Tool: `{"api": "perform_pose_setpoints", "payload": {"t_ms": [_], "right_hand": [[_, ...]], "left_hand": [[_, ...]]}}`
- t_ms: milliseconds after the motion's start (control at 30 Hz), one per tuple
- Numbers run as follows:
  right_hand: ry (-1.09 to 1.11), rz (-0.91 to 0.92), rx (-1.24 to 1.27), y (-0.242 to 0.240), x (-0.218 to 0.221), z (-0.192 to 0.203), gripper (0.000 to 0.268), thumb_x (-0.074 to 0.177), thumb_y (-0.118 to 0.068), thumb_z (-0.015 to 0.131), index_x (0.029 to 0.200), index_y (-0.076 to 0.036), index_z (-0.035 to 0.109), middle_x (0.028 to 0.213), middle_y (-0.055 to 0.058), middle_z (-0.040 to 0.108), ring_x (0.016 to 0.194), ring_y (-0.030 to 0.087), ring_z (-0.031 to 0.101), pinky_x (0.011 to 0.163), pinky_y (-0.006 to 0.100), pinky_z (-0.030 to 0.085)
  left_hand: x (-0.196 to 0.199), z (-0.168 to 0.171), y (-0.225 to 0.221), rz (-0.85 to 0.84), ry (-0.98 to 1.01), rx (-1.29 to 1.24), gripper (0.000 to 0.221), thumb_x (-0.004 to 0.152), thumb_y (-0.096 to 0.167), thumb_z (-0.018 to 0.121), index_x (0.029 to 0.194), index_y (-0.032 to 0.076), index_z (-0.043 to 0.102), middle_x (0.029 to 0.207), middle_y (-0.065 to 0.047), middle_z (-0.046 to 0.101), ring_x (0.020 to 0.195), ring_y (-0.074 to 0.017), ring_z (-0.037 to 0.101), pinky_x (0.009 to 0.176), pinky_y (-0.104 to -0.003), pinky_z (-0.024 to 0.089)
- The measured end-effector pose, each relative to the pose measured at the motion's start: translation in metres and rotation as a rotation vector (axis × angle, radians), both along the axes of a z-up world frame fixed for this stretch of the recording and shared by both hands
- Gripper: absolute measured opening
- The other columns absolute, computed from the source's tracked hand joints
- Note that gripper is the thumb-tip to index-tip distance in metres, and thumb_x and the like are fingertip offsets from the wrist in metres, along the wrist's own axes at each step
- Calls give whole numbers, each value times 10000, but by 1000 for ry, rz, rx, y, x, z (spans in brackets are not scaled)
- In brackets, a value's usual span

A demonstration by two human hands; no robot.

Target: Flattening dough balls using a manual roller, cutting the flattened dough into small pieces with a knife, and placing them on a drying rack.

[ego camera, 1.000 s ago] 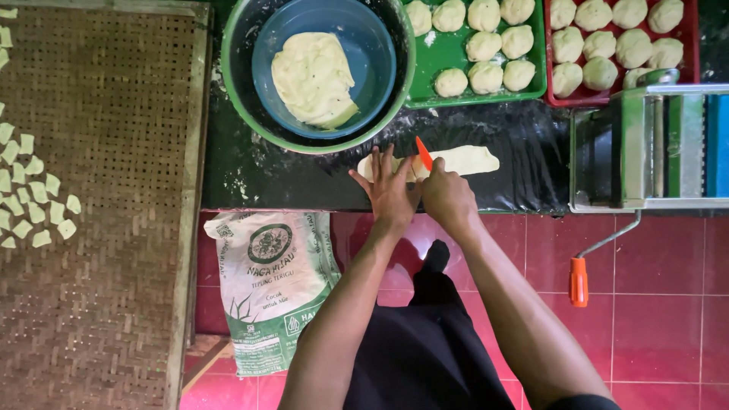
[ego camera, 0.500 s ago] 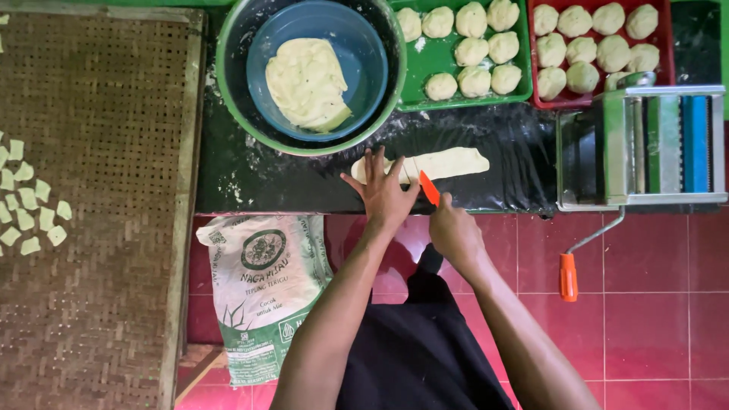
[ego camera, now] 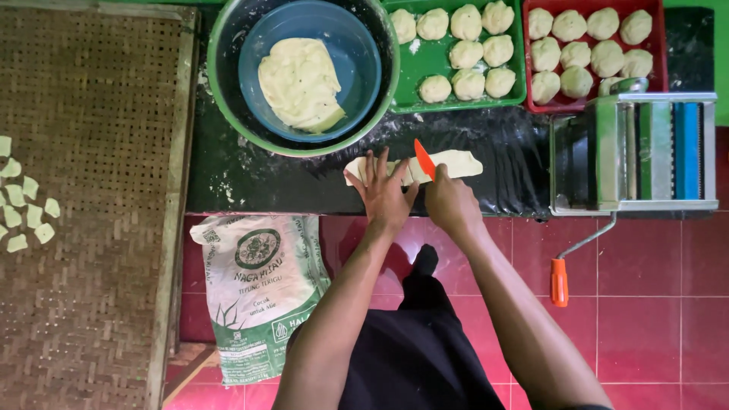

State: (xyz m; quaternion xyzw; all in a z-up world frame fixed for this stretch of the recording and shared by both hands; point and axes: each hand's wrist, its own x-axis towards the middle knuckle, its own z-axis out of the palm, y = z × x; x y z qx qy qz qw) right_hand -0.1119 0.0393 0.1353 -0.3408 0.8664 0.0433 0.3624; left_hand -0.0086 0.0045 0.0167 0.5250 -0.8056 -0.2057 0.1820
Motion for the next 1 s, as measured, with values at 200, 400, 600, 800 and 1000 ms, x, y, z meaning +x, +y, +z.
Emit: {"api": "perform_pose_setpoints", "payload": {"t_ms": [200,400,600,800,1000], "right_hand": [[17,16,11,-17,3,-1,497,991,-173,390,1455,5,414,1136,379,651,1079,586,646,861,671,540],[-11,21,70,-21,0,-2,484,1012,-224,427,1447,-13,402,1195,362,645,1137,566,630,905,660,528],[-30,-4,79,-21,5,0,479,1011,-271,418,1426,-32,396,1181,350,652,1130,560,635,891,665,532],[-1,49,89,14,3,-6,478,983,-137,393,1439,4,399,1149,347,669,1112,561,655,901,645,546],[-20,15,102,37,11,13,447,1007,-161,409,1430,-17,405,1145,355,672,1118,563,652,920,656,540]], "left_hand": [[-1,-4,0,14,6,27,461,800,392,818,1229,305,672,1496,-35,510,1487,-333,379,1125,-826,-22],[-2,3,0,0,-22,48,480,805,392,813,1249,302,655,1501,-32,492,1488,-346,366,1131,-819,-21],[-3,22,-1,-39,-56,89,483,817,351,791,1280,308,664,1521,-27,488,1491,-351,367,1130,-823,-27],[0,15,-1,-32,-73,57,436,852,410,725,1270,291,688,1501,-4,505,1505,-311,336,1136,-808,-16],[-3,2,1,-25,-26,16,430,850,444,735,1246,278,720,1477,-21,539,1481,-313,380,1144,-791,12]]}}
